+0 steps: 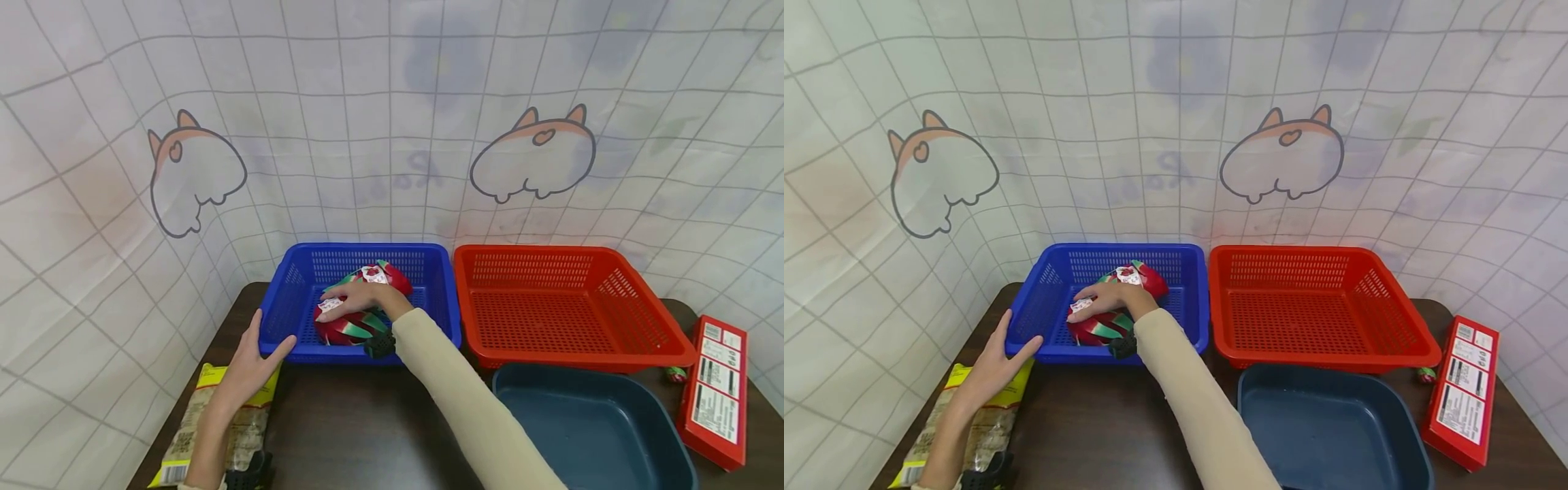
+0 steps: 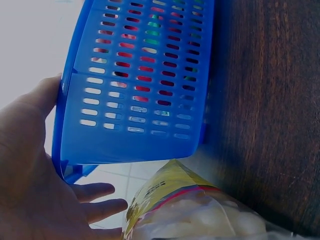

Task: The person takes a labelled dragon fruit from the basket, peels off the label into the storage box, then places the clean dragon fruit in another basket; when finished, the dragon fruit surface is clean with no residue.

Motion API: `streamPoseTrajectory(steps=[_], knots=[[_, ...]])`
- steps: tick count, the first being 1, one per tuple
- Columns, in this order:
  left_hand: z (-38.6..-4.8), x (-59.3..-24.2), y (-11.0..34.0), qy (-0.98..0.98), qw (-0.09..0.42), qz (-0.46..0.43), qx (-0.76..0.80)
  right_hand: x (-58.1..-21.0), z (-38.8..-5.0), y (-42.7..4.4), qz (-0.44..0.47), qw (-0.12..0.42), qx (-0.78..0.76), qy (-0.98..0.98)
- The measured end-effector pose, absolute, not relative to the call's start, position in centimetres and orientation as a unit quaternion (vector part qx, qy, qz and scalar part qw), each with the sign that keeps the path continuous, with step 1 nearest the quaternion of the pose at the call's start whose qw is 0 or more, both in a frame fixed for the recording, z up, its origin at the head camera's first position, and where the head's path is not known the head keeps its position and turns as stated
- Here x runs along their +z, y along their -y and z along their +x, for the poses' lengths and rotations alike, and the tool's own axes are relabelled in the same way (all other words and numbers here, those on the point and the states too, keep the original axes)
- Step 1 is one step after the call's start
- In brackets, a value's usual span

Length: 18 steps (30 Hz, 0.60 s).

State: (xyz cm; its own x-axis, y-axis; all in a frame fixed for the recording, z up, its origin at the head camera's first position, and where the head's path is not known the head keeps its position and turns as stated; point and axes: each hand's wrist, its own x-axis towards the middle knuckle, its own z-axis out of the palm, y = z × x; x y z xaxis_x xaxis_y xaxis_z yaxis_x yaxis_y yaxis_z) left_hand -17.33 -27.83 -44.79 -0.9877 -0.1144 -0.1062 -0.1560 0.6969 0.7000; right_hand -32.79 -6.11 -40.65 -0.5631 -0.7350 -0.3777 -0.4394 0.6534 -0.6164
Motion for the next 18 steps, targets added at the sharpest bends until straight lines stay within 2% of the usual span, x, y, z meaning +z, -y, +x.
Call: streamPoseTrajectory(steps=[18], knots=[[-17.37,-44.64,27.81,-0.922,0.03,-0.073,0.38,-41.44,-32.83,6.29,-0.338,0.311,-0.234,-0.857]])
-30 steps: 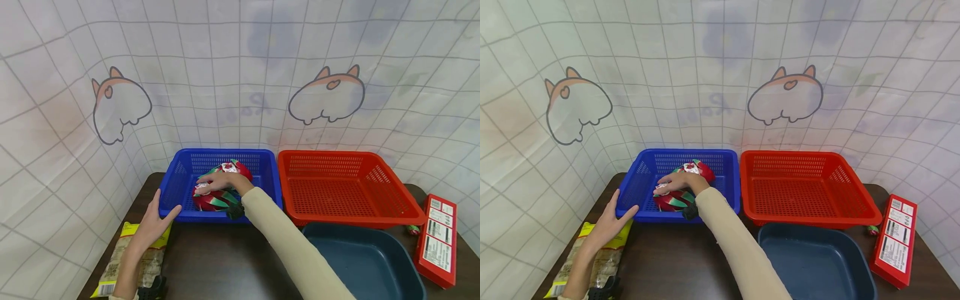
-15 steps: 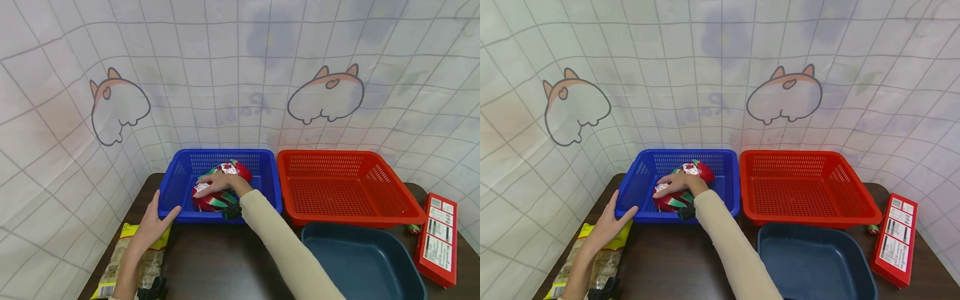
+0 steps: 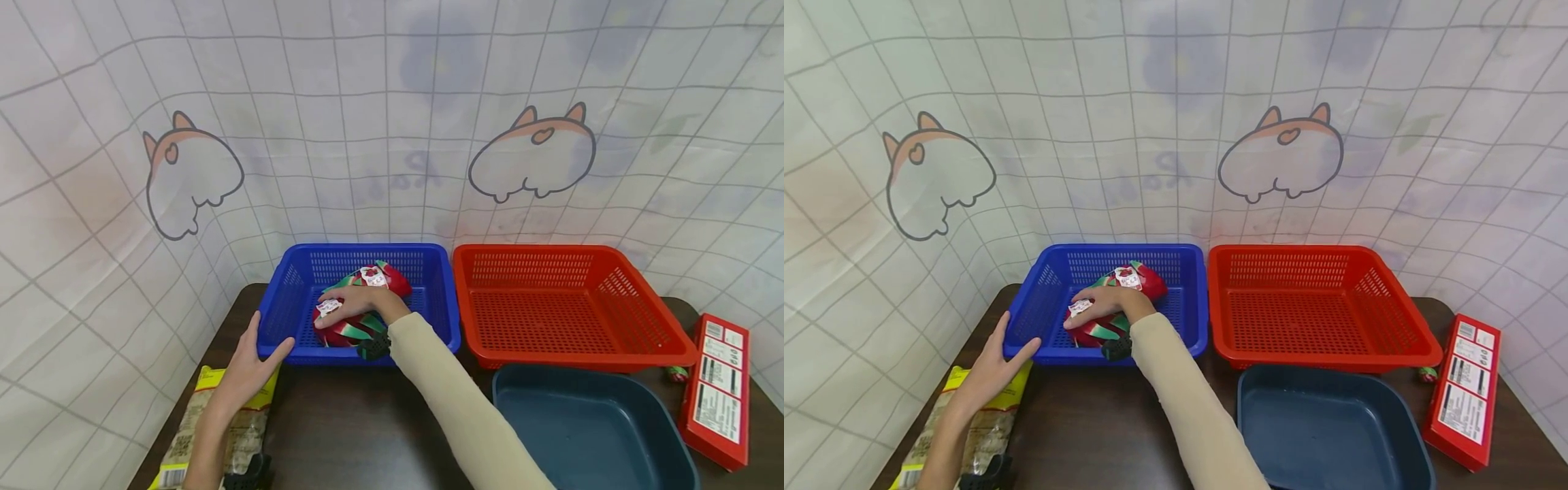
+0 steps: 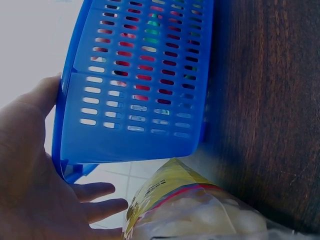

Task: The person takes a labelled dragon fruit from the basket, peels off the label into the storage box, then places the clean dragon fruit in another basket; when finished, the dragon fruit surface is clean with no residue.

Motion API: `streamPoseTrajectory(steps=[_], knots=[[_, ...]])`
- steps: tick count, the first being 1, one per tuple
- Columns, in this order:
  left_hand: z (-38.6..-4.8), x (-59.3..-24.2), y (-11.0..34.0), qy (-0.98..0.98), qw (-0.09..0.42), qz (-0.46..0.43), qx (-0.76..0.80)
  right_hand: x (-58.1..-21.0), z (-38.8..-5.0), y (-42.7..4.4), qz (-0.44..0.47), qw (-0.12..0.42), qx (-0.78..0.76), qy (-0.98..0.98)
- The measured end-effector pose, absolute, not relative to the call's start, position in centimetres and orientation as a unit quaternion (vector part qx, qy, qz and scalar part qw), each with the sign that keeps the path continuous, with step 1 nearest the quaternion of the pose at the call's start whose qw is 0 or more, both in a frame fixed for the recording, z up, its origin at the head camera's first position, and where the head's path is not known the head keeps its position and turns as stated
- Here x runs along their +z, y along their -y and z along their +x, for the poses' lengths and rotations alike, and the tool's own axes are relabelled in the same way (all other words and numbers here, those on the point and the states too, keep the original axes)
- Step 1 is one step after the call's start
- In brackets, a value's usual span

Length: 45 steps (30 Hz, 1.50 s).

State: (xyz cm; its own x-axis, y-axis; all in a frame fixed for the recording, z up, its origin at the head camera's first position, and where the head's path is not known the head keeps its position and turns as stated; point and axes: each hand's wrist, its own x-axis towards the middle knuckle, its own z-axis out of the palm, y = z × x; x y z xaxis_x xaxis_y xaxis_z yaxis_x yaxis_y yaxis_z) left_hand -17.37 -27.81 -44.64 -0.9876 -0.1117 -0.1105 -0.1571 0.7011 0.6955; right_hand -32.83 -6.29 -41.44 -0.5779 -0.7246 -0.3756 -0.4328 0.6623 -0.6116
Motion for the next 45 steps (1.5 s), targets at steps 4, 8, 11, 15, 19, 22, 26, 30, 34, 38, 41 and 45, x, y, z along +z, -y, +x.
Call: streamPoseTrajectory(steps=[4,8,11,15,19,22,26,30,34,38,41,45], knots=[[-17.3,-44.7,27.9,-0.922,0.032,-0.073,0.379,-41.6,-32.8,6.5,-0.339,0.306,-0.236,-0.858],[-17.3,-44.7,28.0,-0.923,0.03,-0.073,0.376,-41.9,-32.8,6.7,-0.338,0.3,-0.25,-0.856],[-17.3,-44.6,28.1,-0.924,0.031,-0.073,0.375,-42.2,-32.9,6.8,-0.34,0.291,-0.25,-0.858],[-17.2,-44.6,28.2,-0.924,0.033,-0.075,0.374,-42.5,-33.0,6.8,-0.348,0.279,-0.245,-0.861],[-17.1,-44.7,28.2,-0.923,0.033,-0.075,0.376,-42.5,-33.1,6.6,-0.36,0.271,-0.24,-0.86],[-17.2,-44.7,28.1,-0.922,0.033,-0.074,0.379,-42.2,-33.2,6.4,-0.372,0.27,-0.234,-0.857],[-17.3,-44.7,28.0,-0.922,0.033,-0.074,0.379,-41.6,-33.5,5.8,-0.378,0.271,-0.227,-0.856],[-17.4,-44.7,27.9,-0.922,0.032,-0.071,0.379,-41.2,-33.7,5.3,-0.38,0.275,-0.237,-0.851],[-17.5,-44.8,27.9,-0.922,0.026,-0.065,0.381,-40.7,-33.7,4.8,-0.383,0.279,-0.273,-0.837],[-17.5,-44.7,27.9,-0.921,0.024,-0.064,0.383,-39.9,-33.7,4.6,-0.397,0.264,-0.295,-0.828],[-17.5,-44.7,27.9,-0.921,0.025,-0.064,0.384,-39.6,-33.8,4.6,-0.406,0.255,-0.298,-0.825],[-17.5,-44.8,27.9,-0.919,0.025,-0.064,0.387,-39.6,-33.8,4.6,-0.403,0.257,-0.291,-0.829]])
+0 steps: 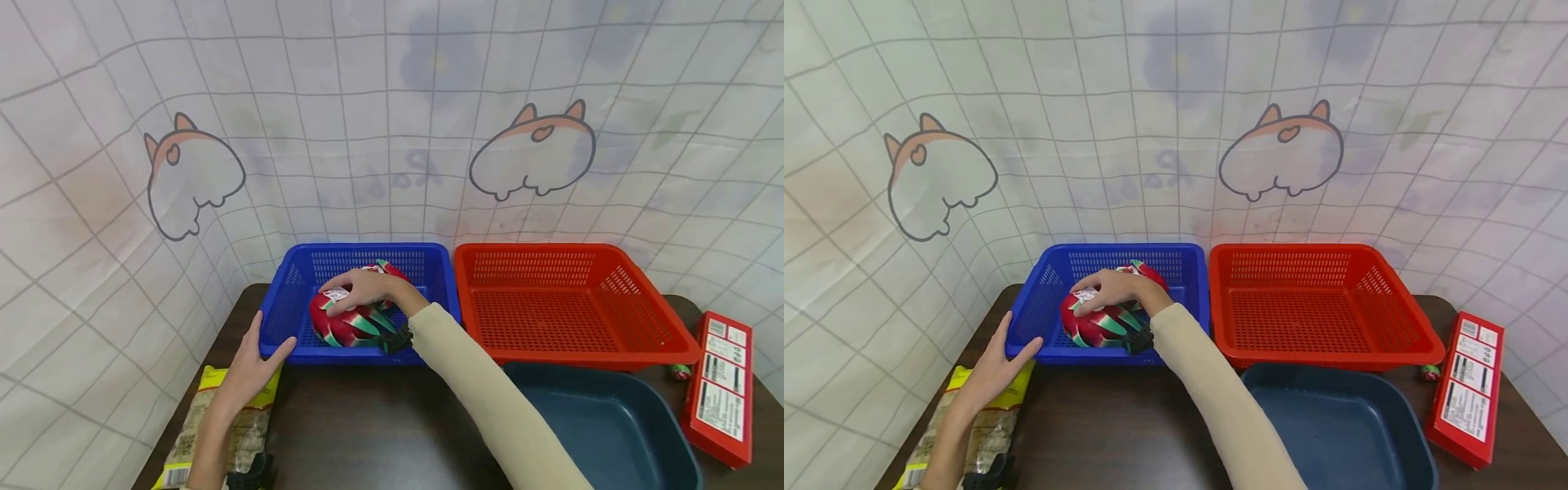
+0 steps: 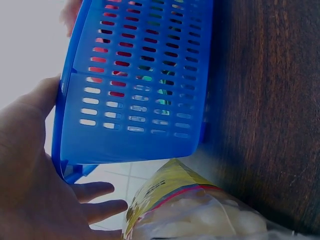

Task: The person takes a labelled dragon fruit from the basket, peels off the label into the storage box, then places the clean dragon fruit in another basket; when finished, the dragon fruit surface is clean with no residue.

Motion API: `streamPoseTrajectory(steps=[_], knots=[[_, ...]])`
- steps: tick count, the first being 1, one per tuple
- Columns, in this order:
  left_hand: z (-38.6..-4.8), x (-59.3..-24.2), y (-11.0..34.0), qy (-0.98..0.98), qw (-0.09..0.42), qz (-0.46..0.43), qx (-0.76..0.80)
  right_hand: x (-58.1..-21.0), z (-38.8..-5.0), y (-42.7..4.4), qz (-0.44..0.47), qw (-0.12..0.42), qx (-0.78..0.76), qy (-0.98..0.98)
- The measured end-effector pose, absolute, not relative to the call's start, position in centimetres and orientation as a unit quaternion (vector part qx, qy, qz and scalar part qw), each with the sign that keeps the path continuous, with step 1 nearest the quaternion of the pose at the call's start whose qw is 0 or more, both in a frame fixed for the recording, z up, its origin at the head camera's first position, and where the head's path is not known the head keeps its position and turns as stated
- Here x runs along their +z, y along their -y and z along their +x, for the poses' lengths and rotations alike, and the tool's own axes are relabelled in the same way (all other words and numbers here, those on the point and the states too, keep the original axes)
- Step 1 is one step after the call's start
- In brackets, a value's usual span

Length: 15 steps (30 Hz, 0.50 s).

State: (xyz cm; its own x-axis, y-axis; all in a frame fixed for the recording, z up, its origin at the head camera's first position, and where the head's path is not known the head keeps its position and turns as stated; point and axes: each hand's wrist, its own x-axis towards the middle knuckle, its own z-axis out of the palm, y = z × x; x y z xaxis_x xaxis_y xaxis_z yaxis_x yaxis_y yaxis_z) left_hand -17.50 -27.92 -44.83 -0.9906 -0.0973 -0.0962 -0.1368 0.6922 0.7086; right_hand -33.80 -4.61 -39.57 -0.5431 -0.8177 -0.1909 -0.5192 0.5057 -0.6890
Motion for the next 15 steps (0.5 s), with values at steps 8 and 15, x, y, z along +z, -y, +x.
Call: streamPoseTrajectory(steps=[8,15], knots=[[-17.6,-45.0,28.0,-0.92,0.021,-0.062,0.387,-39.2,-33.6,4.6,-0.401,0.241,-0.298,-0.832],[-17.7,-44.9,28.1,-0.922,0.023,-0.061,0.382,-37.3,-33.1,5.2,-0.423,0.216,-0.322,-0.819]])
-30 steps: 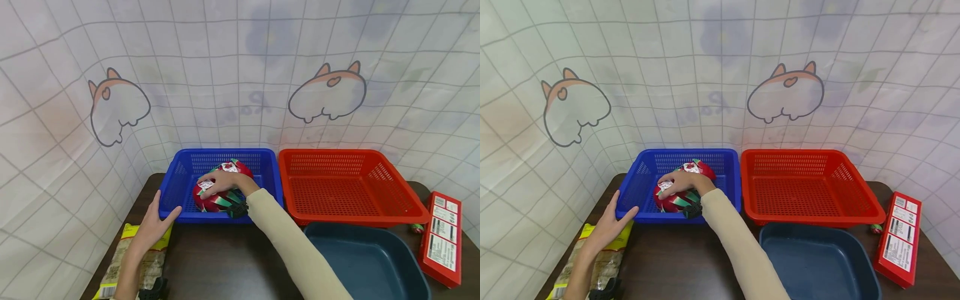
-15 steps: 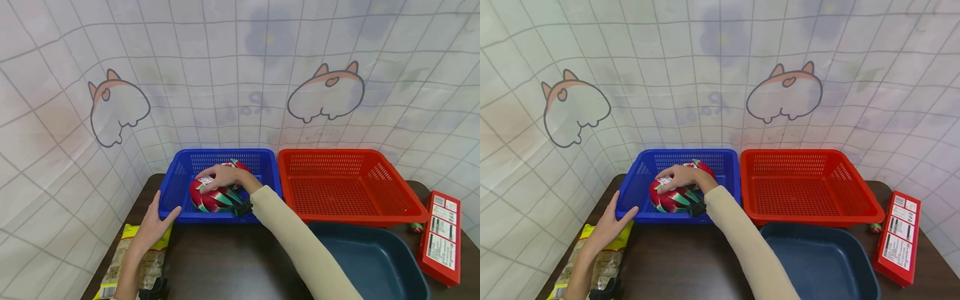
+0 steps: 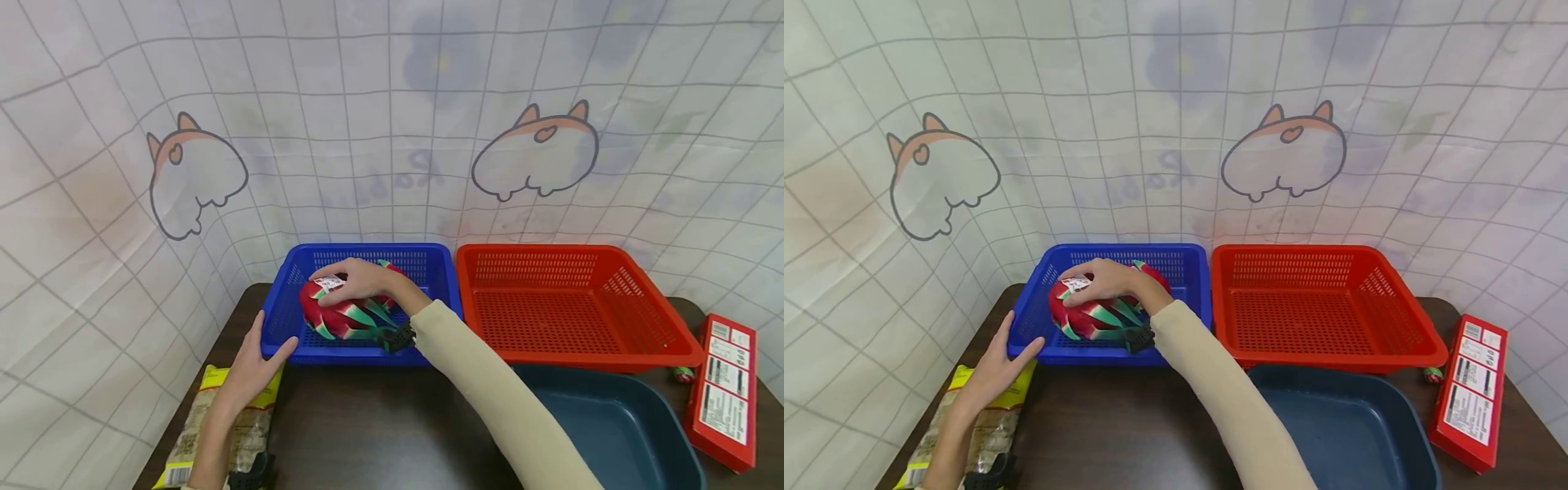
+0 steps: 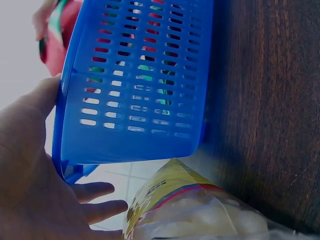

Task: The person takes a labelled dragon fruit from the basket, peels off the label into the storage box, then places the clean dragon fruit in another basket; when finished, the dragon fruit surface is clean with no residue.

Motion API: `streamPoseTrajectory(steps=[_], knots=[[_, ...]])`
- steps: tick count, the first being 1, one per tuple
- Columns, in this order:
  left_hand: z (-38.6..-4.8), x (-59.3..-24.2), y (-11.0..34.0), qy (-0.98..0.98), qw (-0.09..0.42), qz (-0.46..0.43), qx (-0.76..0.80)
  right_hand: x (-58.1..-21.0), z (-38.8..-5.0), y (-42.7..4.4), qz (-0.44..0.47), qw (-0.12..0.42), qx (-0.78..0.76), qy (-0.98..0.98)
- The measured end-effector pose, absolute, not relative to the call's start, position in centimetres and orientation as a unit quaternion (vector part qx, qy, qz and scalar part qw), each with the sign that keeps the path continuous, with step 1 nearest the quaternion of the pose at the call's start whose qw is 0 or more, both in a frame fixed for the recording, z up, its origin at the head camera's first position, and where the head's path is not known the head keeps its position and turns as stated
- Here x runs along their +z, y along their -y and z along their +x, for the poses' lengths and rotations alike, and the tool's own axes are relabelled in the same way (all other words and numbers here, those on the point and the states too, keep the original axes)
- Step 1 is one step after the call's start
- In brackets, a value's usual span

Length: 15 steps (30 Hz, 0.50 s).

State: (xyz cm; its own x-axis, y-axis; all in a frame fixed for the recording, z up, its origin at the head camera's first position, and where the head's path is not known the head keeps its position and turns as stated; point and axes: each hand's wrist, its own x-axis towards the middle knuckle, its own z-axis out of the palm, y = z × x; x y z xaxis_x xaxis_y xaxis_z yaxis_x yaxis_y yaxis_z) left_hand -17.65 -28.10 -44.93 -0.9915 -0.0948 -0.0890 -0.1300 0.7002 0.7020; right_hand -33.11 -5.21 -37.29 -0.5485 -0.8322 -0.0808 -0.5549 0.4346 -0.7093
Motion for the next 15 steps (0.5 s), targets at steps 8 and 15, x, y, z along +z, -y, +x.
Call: streamPoseTrajectory(steps=[8,15], knots=[[-17.7,-44.9,28.0,-0.922,0.026,-0.066,0.38,-35.8,-32.3,5.0,-0.438,0.184,-0.321,-0.819],[-17.7,-44.9,28.1,-0.922,0.029,-0.068,0.38,-33.7,-30.7,3.8,-0.471,0.147,-0.314,-0.811]])
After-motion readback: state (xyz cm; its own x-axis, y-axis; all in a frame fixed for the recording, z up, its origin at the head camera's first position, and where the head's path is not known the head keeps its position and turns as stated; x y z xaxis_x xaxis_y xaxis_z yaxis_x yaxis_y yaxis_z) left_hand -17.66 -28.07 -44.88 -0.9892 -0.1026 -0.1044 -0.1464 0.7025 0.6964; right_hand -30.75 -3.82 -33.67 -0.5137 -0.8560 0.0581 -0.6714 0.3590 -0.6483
